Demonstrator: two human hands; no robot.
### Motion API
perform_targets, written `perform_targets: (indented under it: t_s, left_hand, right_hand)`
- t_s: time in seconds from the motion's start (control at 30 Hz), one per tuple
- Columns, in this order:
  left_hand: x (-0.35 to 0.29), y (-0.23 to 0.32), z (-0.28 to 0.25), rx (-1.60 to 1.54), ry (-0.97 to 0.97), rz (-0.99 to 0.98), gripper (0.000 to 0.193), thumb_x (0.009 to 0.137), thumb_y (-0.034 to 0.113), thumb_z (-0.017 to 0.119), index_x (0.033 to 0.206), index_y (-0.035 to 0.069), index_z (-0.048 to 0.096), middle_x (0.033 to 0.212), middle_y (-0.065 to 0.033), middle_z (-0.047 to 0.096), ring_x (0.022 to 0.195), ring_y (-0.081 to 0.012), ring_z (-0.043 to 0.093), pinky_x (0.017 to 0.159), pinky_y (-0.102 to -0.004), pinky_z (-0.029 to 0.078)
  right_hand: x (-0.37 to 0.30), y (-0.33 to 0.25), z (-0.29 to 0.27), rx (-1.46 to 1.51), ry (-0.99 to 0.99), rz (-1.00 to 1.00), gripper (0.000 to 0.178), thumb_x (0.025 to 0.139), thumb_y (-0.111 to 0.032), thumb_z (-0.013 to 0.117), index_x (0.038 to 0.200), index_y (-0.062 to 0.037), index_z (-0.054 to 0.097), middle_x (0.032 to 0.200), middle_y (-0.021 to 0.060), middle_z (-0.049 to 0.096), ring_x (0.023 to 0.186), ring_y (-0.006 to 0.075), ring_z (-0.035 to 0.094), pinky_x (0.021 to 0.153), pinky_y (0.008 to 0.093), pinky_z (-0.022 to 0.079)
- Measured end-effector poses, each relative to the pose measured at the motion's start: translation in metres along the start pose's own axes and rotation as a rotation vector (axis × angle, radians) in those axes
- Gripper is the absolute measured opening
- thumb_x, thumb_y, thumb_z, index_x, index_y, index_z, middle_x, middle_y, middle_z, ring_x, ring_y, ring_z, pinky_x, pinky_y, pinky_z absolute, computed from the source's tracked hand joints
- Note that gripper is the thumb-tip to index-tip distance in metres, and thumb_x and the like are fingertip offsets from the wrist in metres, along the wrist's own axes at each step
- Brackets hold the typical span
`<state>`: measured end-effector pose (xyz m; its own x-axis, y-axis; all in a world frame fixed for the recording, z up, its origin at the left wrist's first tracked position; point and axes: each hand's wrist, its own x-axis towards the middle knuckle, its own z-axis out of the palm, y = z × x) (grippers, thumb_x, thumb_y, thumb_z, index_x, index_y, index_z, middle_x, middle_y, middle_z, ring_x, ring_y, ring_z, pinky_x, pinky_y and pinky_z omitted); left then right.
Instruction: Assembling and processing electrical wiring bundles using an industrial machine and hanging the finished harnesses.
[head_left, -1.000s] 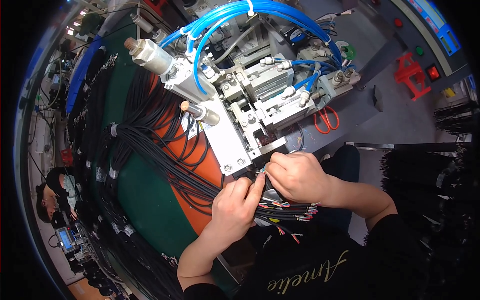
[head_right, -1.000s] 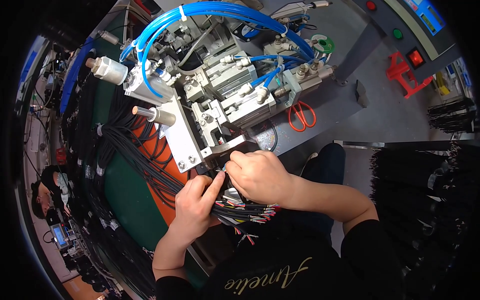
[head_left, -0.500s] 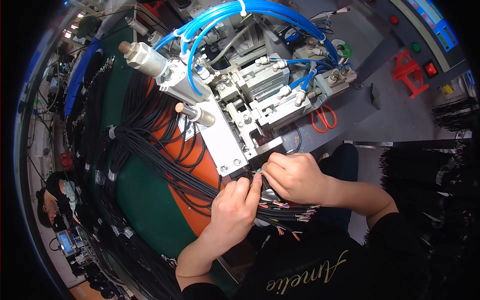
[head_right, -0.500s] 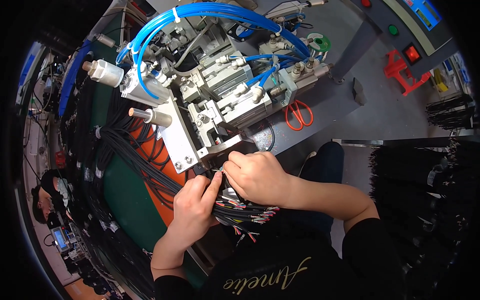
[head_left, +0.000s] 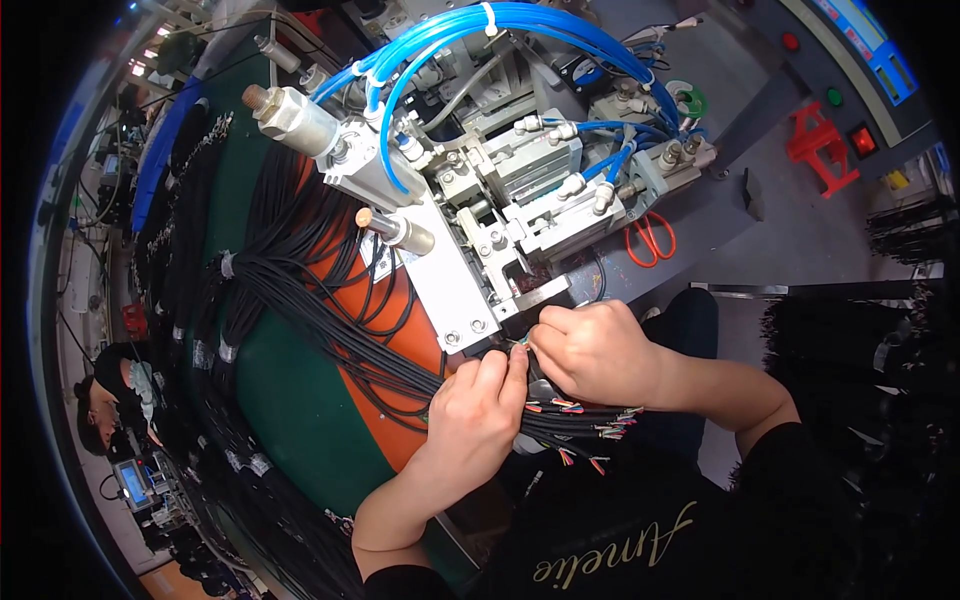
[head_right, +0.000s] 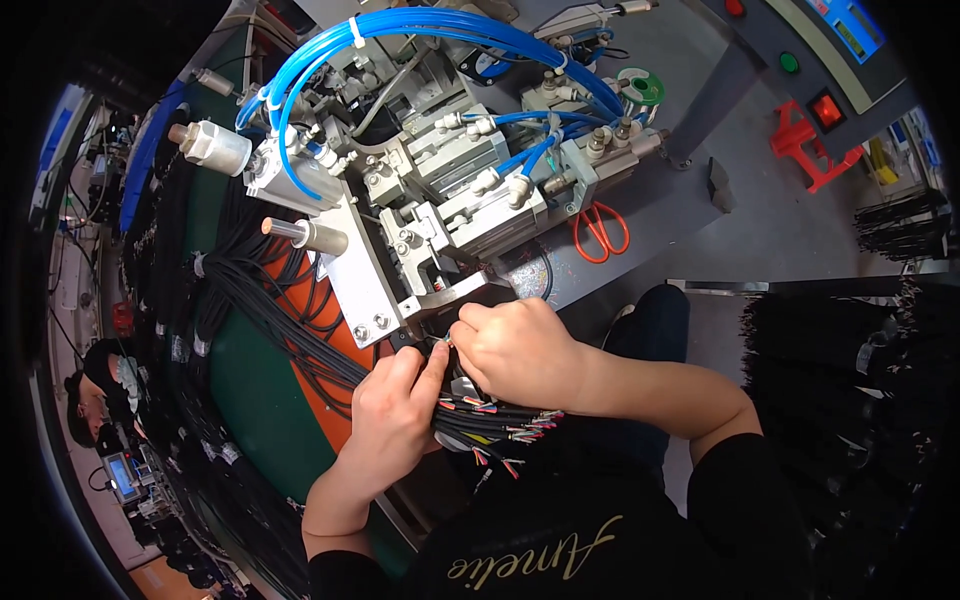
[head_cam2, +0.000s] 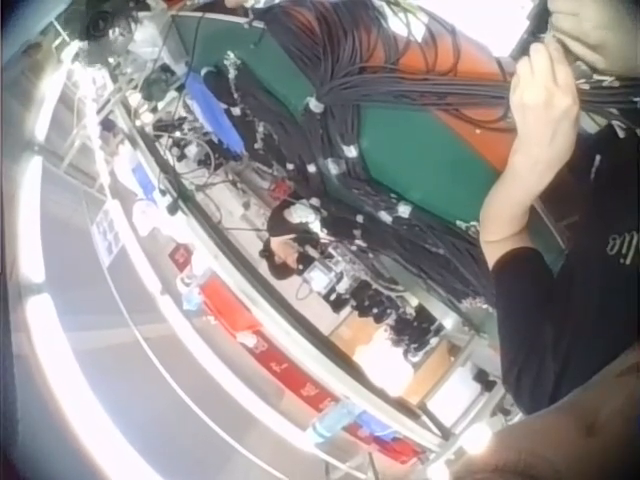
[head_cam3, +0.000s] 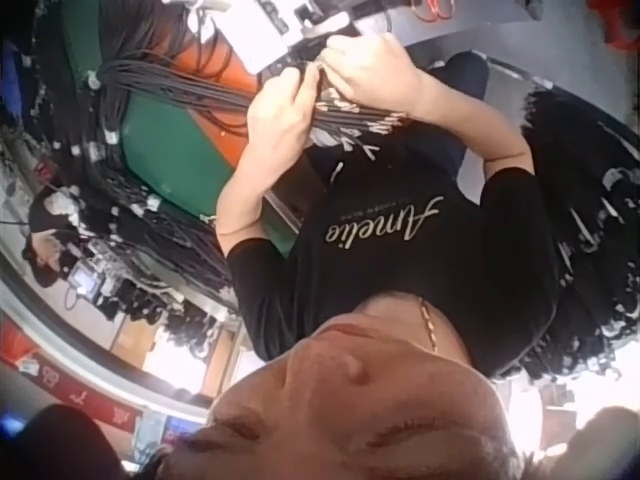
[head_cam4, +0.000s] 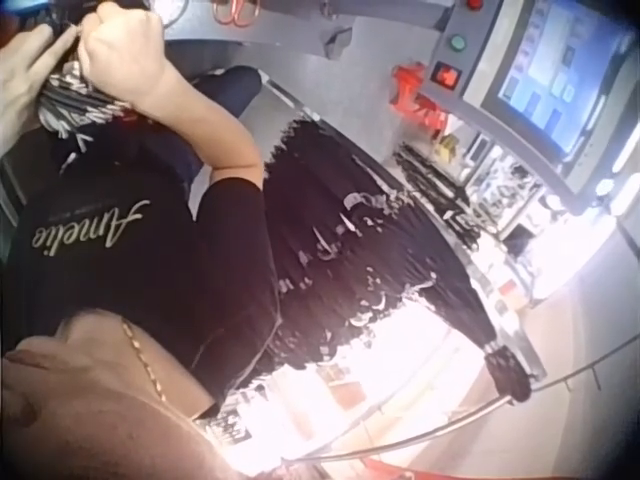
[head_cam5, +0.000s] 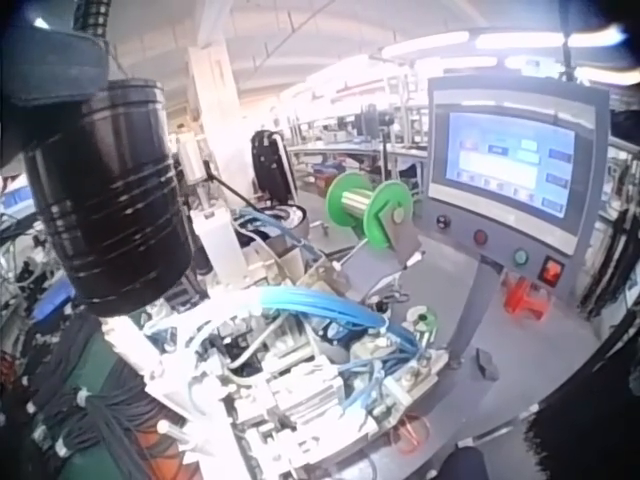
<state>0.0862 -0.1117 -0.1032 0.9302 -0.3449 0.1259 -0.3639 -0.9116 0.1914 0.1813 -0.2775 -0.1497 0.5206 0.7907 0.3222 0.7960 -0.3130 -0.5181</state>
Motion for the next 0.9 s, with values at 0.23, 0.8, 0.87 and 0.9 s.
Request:
perform_targets:
  t_s: [0.23,0.8,0.87,0.9]
  left_hand:
    - [0.000,-0.002,-0.002,-0.011,-0.028,-0.019,0.043,0.074,0.006,0.062,0.116,-0.002,0.064,0.084,-0.0078,0.050,0.073,-0.0223,0.055,0.064,-0.0341,0.050]
    - [-0.030,-0.024,0.008,-0.250,0.266,-0.190,0.030,0.071,0.000,0.073,0.099,0.002,0.066,0.087,-0.0098,0.063,0.072,-0.0261,0.063,0.061,-0.0342,0.046]
    - [-0.025,-0.020,0.004,-0.298,0.283,-0.120,0.024,0.075,0.003,0.074,0.097,0.004,0.066,0.082,-0.0084,0.065,0.065,-0.0250,0.063,0.058,-0.0332,0.045]
    - [-0.022,-0.017,0.002,-0.300,0.296,-0.093,0.024,0.075,0.003,0.074,0.097,0.004,0.066,0.082,-0.0084,0.065,0.065,-0.0250,0.063,0.058,-0.0332,0.045]
  right_hand:
    - [-0.005,-0.001,0.010,0.164,0.183,0.104,0.007,0.079,-0.010,0.066,0.077,-0.0029,0.063,0.075,0.0075,0.060,0.057,0.0276,0.061,0.049,0.0359,0.048]
    - [-0.010,-0.008,-0.001,0.772,0.028,0.162,0.020,0.082,0.001,0.069,0.103,-0.0006,0.068,0.088,0.0073,0.065,0.058,0.0093,0.060,0.050,0.0243,0.043]
    - [-0.008,-0.010,0.001,0.799,0.090,0.074,0.027,0.085,0.004,0.066,0.112,0.0003,0.066,0.091,0.0072,0.065,0.062,0.0072,0.061,0.052,0.0219,0.043]
    - [-0.007,-0.011,0.002,0.801,0.118,0.039,0.027,0.085,0.004,0.066,0.112,0.0003,0.066,0.091,0.0072,0.065,0.062,0.0072,0.061,0.052,0.0219,0.043]
